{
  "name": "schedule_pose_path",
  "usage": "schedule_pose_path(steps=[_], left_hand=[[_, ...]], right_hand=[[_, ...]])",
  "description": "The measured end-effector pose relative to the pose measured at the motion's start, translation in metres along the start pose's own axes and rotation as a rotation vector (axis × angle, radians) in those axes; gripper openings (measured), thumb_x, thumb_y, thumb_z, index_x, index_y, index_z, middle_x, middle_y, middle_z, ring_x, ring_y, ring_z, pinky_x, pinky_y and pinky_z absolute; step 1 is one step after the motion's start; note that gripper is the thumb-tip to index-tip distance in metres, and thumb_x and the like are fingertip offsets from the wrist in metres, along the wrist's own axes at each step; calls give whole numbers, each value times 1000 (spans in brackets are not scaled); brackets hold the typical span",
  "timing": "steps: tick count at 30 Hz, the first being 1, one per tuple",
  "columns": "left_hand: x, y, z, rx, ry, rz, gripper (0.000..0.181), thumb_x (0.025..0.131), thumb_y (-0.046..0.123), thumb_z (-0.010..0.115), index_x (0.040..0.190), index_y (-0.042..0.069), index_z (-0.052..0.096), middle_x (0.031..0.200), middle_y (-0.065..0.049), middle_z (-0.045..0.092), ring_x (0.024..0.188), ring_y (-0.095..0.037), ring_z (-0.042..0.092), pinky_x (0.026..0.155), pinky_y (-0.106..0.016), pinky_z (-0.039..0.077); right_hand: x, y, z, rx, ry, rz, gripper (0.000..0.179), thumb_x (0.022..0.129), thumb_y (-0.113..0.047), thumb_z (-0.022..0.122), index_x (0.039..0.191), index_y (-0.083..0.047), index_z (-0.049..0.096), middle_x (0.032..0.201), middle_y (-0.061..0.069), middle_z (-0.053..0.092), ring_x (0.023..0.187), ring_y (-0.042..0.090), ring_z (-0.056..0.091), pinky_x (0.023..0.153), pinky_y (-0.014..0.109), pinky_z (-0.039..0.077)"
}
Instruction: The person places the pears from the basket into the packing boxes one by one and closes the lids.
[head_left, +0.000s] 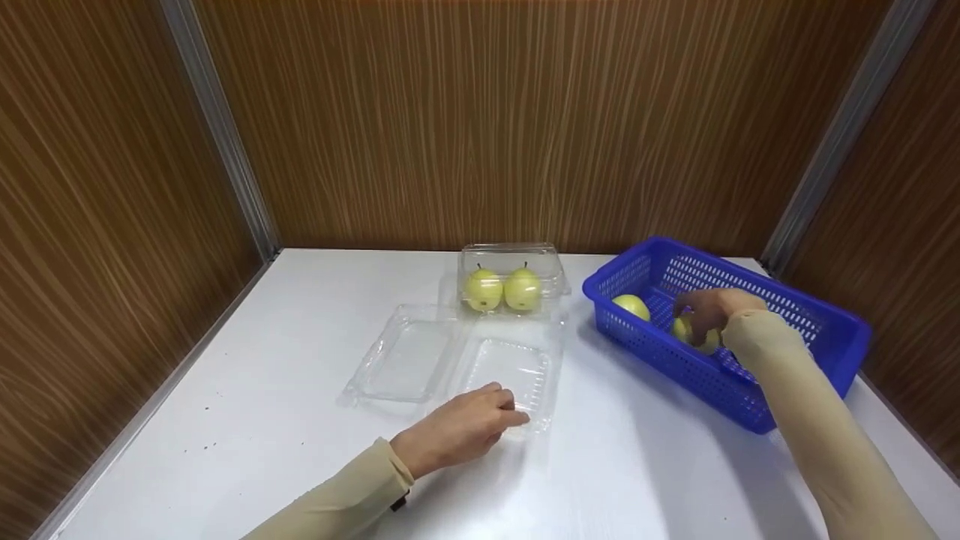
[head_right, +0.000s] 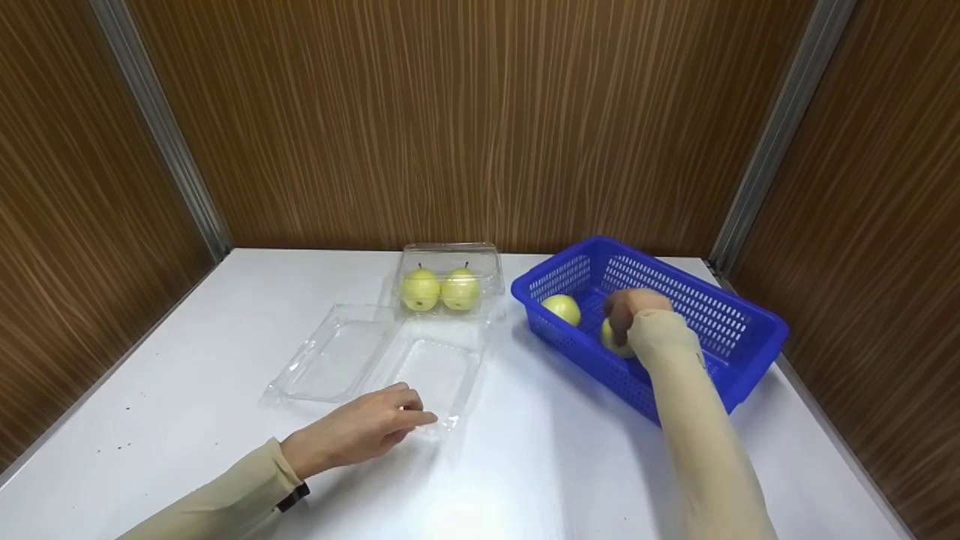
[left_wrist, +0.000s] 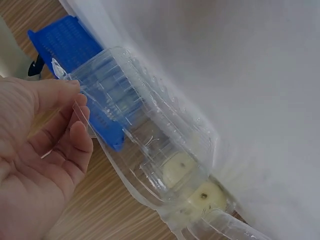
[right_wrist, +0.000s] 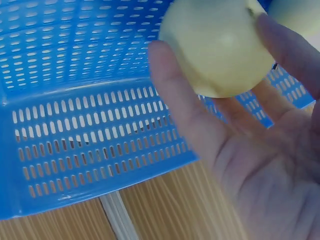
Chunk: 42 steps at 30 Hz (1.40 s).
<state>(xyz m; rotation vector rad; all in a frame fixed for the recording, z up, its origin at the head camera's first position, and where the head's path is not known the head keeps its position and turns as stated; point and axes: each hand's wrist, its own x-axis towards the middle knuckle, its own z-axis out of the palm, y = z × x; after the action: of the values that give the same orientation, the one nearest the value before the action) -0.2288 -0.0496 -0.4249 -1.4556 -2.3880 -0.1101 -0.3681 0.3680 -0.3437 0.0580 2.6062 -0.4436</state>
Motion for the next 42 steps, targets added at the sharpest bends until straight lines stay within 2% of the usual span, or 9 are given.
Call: schedule_pose_path(steps=[4,8,14,18,24,27,31,37,42], left_hand=[[-1,-1,-4,-29,-10,-4,34,83,-6,64,110,12,71,100,0,68,93,-14,61,83,-20,50],[-5,-6,-10,-21,-26,-63,23,82,3,70,102,12,73,99,-1,69,91,-15,62,80,-23,52],[-13,-18,-13,-32,-68,-158,13,81,6,74,93,11,77,93,-2,68,85,-16,60,73,-25,52],[-15,-21,-10,-31,-73,-142,15,83,4,72,92,15,78,86,0,67,79,-16,59,67,-23,50],[-11,-17,-2,42,-37,-104,12,88,19,72,99,24,75,82,2,66,71,-14,58,61,-21,46],[-8,-15,2,70,-24,-93,11,91,23,69,101,25,71,80,1,65,68,-14,58,57,-21,45],[-4,-13,5,81,-26,-94,18,91,22,69,109,25,69,83,1,66,70,-14,60,59,-23,48],[-3,-11,2,1,-49,-96,32,88,8,71,118,13,65,99,-3,68,88,-16,65,77,-25,54],[-6,-16,-3,-40,5,-106,27,85,3,70,111,11,69,103,-4,67,95,-17,64,84,-25,54]], right_hand=[[1,5,2,-4,-27,-1,66,80,-23,75,140,-24,46,126,25,49,106,39,49,67,37,52],[1,8,3,-4,-46,-16,57,86,-40,72,134,-25,46,125,21,49,106,38,50,70,38,51],[0,11,4,115,-46,40,77,85,-44,72,150,-20,37,142,31,40,120,47,47,81,48,54],[-1,13,6,169,-51,67,82,83,-40,75,152,-22,35,145,33,36,121,46,48,82,49,55],[3,14,9,119,-74,38,83,80,-40,77,150,-23,38,144,32,37,121,49,45,77,47,55],[3,16,7,67,-69,-15,84,79,-41,77,150,-19,36,139,32,39,116,47,48,75,46,56],[0,17,0,24,11,-118,81,83,-38,72,150,-16,32,132,29,42,111,43,51,78,46,54],[-3,7,0,-22,232,-311,79,83,-29,71,151,-16,32,136,25,46,109,38,51,77,42,50],[-13,-7,0,-14,321,-376,82,82,-30,73,152,-22,32,150,23,34,125,44,40,90,62,45]])
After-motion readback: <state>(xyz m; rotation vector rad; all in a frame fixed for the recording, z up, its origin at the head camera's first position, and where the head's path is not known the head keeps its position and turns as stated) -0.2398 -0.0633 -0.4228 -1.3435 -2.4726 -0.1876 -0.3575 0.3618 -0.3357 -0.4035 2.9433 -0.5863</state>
